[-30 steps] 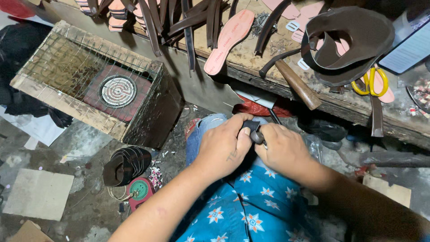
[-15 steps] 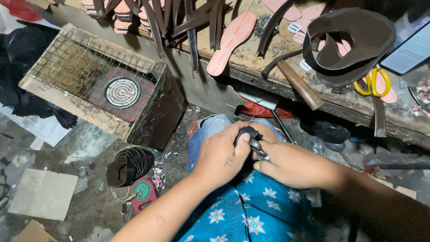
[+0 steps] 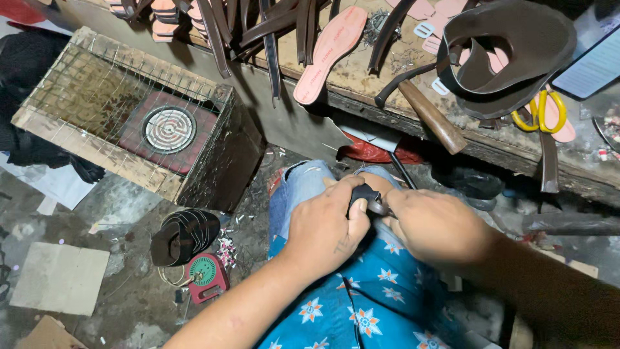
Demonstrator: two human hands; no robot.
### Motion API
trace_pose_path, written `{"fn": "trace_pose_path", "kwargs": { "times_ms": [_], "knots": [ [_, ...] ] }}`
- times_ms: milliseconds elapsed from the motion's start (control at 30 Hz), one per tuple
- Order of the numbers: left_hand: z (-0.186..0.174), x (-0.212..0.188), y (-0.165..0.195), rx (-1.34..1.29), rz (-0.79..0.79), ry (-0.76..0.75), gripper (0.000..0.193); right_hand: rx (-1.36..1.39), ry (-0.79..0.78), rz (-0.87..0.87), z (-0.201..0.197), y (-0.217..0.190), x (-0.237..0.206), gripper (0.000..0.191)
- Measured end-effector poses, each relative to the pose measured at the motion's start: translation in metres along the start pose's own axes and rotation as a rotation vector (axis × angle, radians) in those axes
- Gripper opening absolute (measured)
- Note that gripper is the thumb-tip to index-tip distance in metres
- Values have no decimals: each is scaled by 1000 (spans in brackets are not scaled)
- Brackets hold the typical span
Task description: The person sits on the floor and works a black shoe upper over a pink insole board, using pincers to pull and tuck the upper edges onto the insole and a hammer to set them. They then trim excess material from the sole edge with a knife and press the shoe to shape it.
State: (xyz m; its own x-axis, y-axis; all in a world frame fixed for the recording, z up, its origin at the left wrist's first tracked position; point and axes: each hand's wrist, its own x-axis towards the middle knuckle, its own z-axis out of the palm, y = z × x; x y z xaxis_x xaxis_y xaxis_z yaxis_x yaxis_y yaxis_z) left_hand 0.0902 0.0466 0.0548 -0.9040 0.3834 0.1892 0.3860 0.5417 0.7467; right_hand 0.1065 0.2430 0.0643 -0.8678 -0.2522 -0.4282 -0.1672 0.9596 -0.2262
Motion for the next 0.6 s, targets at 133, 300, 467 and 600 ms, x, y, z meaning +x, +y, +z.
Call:
{"fn": "trace_pose_path", "kwargs": {
  "times_ms": [133, 300, 467, 600],
  "knots": [
    [-4, 3, -10, -28, -7, -18, 34, 188, 398, -174, 16, -7, 6, 24],
    [-3, 7, -14, -61, 19, 41, 31, 198, 548, -54, 37, -14, 14, 23],
    [-7, -4, -9, -41, 81, -31, 34, 329, -7, 3, 25, -18, -5, 32],
    [-12, -10, -4, -96, 9, -57, 35, 534, -280, -125, 15, -12, 2, 29]
  ]
}}
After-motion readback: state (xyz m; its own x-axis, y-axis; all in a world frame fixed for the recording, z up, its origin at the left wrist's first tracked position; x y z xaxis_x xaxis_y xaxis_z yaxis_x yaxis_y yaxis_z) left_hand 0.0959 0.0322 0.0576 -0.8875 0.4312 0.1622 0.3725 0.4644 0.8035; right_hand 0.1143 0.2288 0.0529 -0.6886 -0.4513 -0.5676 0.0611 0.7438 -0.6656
